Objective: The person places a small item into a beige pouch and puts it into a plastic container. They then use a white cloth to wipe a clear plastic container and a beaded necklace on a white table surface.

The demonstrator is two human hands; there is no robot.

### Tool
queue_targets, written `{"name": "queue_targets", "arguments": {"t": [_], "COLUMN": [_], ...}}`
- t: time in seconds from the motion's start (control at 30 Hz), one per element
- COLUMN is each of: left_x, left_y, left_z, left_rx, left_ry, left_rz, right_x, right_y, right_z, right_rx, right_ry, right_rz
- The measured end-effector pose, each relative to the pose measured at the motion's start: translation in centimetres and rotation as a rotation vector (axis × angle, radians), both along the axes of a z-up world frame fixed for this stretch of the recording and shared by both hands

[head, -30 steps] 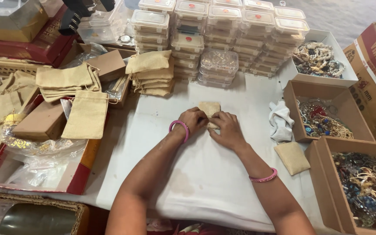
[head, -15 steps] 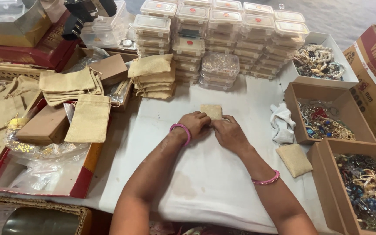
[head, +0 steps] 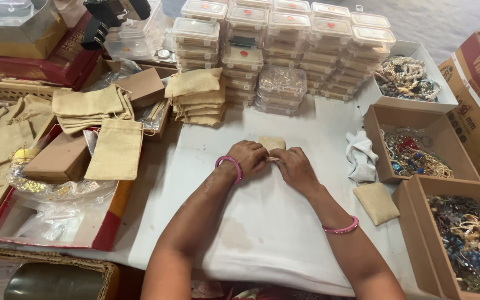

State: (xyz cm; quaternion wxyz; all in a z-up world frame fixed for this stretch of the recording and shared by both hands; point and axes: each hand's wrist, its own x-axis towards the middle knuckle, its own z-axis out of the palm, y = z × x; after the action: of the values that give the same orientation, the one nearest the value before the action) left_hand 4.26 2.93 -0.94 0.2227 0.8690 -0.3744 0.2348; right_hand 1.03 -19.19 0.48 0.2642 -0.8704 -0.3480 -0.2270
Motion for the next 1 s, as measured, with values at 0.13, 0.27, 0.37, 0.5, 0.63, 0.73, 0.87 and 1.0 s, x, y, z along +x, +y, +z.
{"name": "queue_targets", "arguments": {"t": [0.13, 0.27, 0.37, 0.5, 0.63, 0.73, 0.87, 1.0], "left_x": [-1.3, -1.0, -0.7, -0.7, -0.7, -0.5, -0.1, 0.5], "left_y": [-0.1, -0.3, -0.3, -0.7, -1.2, -1.4, -1.5, -1.3], "left_z": [2.4, 1.2, 0.8, 0.9, 1.1, 0.6, 0.0, -1.3], "left_rx": [0.036, -0.025, -0.102, -0.291, -0.241, -0.211, -0.112, -0.256], "left_ry": [0.075, 0.008, 0.089, 0.475, 0.481, 0.246, 0.214, 0.387], "left_rz": [-0.061, -0.133, -0.134, -0.073, 0.046, 0.025, 0.091, 0.064], "right_x": [0.1, 0.1, 0.0, 1.0, 0.6, 0.2, 0.3, -0.1], "right_y": [-0.4, -0.7, -0.6, -0.9, -0.1, 0.4, 0.4, 0.5], "right_z": [-0.6, -0.2, 0.4, -1.1, 0.0, 0.8, 0.2, 0.8], "right_rx": [0.086, 0.113, 0.181, 0.471, 0.389, 0.269, 0.310, 0.352], "right_ry": [0.189, 0.164, 0.240, 0.669, 0.531, 0.486, 0.534, 0.484], "right_rz": [-0.063, 0.000, 0.050, 0.114, 0.011, -0.108, -0.131, -0.120]}}
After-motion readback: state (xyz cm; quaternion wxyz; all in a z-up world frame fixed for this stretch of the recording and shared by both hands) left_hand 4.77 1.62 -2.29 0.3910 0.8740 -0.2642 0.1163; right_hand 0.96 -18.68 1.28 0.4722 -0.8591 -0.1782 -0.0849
